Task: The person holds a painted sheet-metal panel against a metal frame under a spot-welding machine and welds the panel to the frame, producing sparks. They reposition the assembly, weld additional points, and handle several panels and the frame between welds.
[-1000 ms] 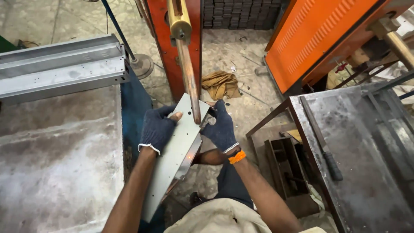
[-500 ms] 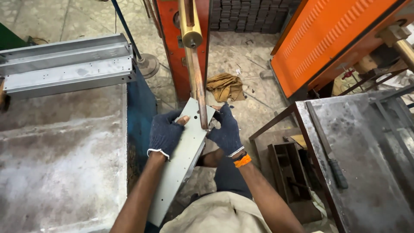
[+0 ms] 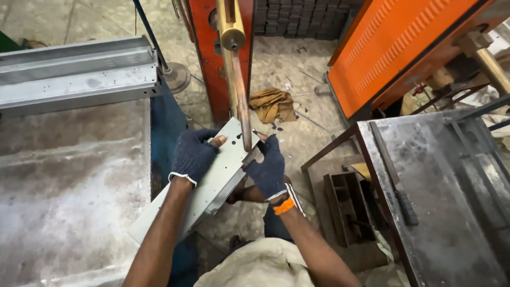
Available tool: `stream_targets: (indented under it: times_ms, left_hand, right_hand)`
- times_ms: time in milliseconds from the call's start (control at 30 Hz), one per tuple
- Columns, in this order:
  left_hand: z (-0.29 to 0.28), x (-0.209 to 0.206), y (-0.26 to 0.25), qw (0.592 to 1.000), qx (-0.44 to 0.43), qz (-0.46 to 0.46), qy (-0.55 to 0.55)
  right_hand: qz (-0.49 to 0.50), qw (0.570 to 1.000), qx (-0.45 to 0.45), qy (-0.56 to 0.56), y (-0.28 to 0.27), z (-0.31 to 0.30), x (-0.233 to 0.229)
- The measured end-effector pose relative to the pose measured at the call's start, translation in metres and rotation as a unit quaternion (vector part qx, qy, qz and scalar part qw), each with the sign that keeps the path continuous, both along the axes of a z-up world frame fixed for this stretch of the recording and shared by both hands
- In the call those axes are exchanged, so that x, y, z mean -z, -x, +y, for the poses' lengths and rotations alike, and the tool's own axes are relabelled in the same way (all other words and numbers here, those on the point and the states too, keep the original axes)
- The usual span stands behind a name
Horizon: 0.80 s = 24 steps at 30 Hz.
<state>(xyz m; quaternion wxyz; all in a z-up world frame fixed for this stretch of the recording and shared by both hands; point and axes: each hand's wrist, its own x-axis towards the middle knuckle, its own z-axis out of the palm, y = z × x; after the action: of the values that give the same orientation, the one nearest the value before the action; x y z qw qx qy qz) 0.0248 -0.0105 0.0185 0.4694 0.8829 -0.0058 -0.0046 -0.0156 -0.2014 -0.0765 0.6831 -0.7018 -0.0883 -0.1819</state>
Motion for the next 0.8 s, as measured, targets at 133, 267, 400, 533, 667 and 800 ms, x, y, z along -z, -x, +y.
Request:
stream_targets:
  times_ms: [133,267,400,533,667,800]
  left_hand:
    - [-0.001,-0.008,-0.006,0.997,-0.002,0.046,-0.060]
    - [0.004,-0.006,-0.013,0.996,0.025,-0.006,-0.085]
    - [0.002,-0.019,-0.011,0.993,0.030,0.031,-0.108]
    - [0.005,-0.009,-0.016,0.990,0.025,0.060,-0.125]
    - [0.006,-0.009,-0.020,0.992,0.056,0.015,-0.112]
    - [0.005,-0.015,-0.019,0.991,0.050,0.057,-0.107]
  right_hand:
    - [0.010,1.000,0.027,0.009,0.009,0.012,-0.008]
    - [0.046,0.997,0.064,-0.020,0.014,0.024,-0.010]
    - [0.085,0.988,0.114,0.063,0.015,0.026,-0.014]
    - [0.030,0.997,0.071,0.006,0.017,0.029,-0.006]
    - [0.092,0.990,0.105,0.006,0.020,0.032,-0.014]
    - [0.030,0.975,0.187,0.119,0.021,0.035,-0.015]
